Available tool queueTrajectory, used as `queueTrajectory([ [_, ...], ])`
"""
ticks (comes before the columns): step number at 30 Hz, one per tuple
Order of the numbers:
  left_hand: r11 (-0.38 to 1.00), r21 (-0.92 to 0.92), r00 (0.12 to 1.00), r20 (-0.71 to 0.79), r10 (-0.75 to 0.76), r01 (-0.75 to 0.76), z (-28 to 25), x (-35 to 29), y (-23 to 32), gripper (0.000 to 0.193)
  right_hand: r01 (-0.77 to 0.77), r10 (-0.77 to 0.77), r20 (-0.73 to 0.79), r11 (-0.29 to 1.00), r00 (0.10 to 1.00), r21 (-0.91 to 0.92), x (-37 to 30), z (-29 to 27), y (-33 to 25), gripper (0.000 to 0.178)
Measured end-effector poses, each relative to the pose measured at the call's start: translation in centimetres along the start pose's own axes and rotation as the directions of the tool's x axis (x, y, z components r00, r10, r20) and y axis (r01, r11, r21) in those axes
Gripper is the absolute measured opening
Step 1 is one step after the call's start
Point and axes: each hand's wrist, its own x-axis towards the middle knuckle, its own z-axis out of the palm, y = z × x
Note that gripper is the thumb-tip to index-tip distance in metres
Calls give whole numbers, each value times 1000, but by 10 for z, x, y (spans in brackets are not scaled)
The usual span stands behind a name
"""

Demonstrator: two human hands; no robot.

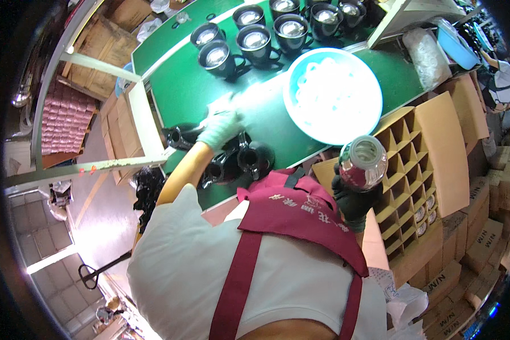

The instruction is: The person repeatedly picks up black kettle bodies and silver lids, inserts the lids into the kettles, and places the assembled units on a green workbench. The person also moves a blue bowl of white inserts and handles cardboard boxes nearby.

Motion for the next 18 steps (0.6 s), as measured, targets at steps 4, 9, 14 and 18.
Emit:
queueTrajectory([
  [4, 968, -37, 807, 560, -186, 249, 10, -5, -63, 51, -255, 231, 120, 748, 966, 612, 22, 14, -9, 70],
  [9, 968, -67, 949, 225, -221, 241, 68, -14, -109, 39, -415, 197, 384, 154, 902, 897, 9, 26, -45, 73],
  [14, 267, -919, 940, 221, -260, 290, 57, -2, -164, 44, -371, 23, 384, -210, 923, 904, 28, 18, -92, 77],
  [18, 253, -966, 992, 73, 99, 46, -48, 15, -51, 41, -423, 281, 429, -86, 858, 902, 27, 11, -62, 86],
])
